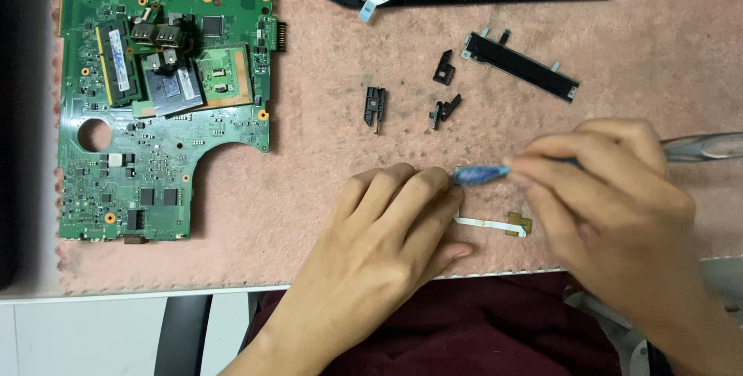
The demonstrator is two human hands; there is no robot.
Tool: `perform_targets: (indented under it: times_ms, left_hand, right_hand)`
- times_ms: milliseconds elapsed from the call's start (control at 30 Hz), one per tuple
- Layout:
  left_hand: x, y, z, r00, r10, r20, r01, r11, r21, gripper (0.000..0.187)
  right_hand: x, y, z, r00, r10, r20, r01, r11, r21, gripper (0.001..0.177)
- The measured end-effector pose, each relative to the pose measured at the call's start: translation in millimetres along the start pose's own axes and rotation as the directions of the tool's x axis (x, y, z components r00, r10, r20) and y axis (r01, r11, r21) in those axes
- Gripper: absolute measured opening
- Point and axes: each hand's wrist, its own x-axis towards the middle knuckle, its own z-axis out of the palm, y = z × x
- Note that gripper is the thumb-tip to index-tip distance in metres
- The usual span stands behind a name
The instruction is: The person uses a toothbrush to clean various small electronic components and ribbon cables laid out on a pink mat. They pick up each item, brush it, and place it back down, repeating this process for multiple parts including a black plastic frame and several connectors.
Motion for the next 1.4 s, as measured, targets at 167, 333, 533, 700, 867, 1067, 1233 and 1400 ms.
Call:
perform_targets:
  times_ms: [167, 333, 533, 700, 867, 1067, 1233, 1400]
  left_hand:
    - [4, -7, -1, 0.999, 0.041, -0.021, -0.042, 0.998, -0.044, 0.039]
    - [12, -16, -4, 0.999, -0.012, -0.046, 0.002, 0.976, -0.218, 0.024]
    - [17, -12, -8, 0.983, -0.173, 0.055, 0.181, 0.912, -0.367, 0.035]
    - [17, -10, -7, 0.981, -0.169, 0.093, 0.190, 0.931, -0.313, 0.068]
    - [17, -12, -7, 0.982, -0.165, 0.090, 0.186, 0.927, -0.325, 0.066]
    - [18, -9, -3, 0.979, -0.199, 0.041, 0.202, 0.928, -0.313, 0.057]
    - [17, -6, 4, 0.973, -0.231, 0.014, 0.226, 0.934, -0.276, 0.048]
    - [16, -3, 8, 0.981, -0.195, 0.000, 0.192, 0.963, -0.192, 0.040]
  right_hand:
    - [-10, 0, -13, 0.997, 0.069, -0.017, -0.070, 0.996, -0.063, 0.006]
    - [-28, 2, -15, 0.995, 0.088, 0.041, -0.088, 0.996, 0.014, 0.018]
    - [-30, -6, 5, 0.998, 0.030, -0.062, -0.034, 0.997, -0.072, 0.023]
    - [-22, -11, -9, 0.993, 0.081, 0.087, -0.086, 0.994, 0.061, 0.022]
    - [-18, -11, -6, 0.991, 0.118, 0.056, -0.121, 0.990, 0.069, 0.017]
    - [-27, -11, -16, 0.992, 0.082, 0.094, -0.093, 0.988, 0.126, 0.020]
    - [-33, -5, -13, 0.991, 0.111, 0.076, -0.120, 0.984, 0.129, 0.019]
    - [-48, 12, -35, 0.974, 0.154, 0.167, -0.164, 0.985, 0.052, 0.016]
